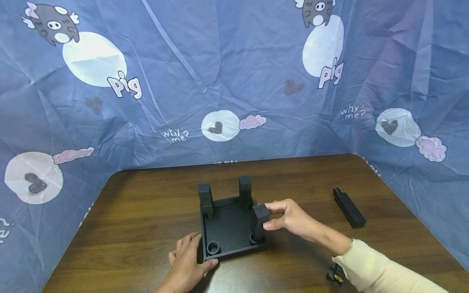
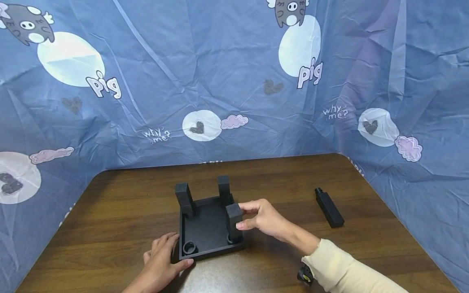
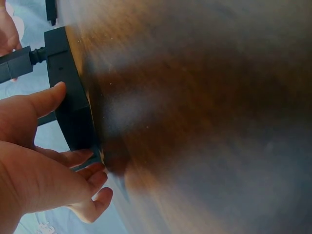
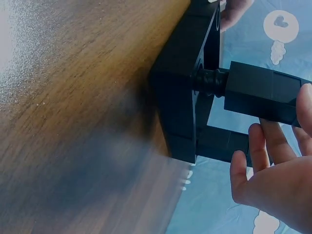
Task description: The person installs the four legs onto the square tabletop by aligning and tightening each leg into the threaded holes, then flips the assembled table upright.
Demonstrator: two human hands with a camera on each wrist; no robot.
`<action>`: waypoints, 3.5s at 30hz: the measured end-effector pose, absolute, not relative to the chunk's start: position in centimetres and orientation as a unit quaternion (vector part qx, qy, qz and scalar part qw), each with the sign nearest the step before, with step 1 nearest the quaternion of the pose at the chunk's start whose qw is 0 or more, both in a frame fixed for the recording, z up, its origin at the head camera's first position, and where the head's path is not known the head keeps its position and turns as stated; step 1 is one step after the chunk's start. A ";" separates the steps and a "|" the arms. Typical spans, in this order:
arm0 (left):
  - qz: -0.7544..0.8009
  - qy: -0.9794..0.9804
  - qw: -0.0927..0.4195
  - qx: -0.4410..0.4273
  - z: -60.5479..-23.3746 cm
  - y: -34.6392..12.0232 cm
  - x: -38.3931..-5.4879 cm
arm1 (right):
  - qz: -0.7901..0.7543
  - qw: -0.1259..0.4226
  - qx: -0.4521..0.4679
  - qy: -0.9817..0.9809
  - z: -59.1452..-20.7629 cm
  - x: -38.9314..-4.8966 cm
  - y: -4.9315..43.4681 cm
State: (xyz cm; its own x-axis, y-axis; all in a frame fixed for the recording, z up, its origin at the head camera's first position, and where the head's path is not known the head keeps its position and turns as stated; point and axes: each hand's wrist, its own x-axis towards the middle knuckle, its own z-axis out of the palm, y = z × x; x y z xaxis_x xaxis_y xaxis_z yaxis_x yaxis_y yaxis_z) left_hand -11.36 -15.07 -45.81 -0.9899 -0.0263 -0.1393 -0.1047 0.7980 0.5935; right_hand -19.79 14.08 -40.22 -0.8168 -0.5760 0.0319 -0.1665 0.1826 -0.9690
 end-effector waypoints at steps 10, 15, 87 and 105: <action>0.318 0.946 0.059 -0.034 -45.9 -15.1 -11.3 | -0.580 0.174 -0.255 0.754 -40.8 -19.7 13.8; 0.315 0.947 0.058 -0.036 -45.9 -15.0 -11.3 | -0.575 0.169 -0.263 0.756 -41.4 -19.7 13.5; 0.308 0.949 0.063 -0.037 -46.0 -15.1 -11.4 | -0.406 0.150 -0.417 0.799 -38.3 -20.9 12.8; 0.300 0.950 0.071 -0.043 -45.7 -14.9 -11.4 | -0.431 0.093 -0.383 0.812 -39.8 -20.3 12.0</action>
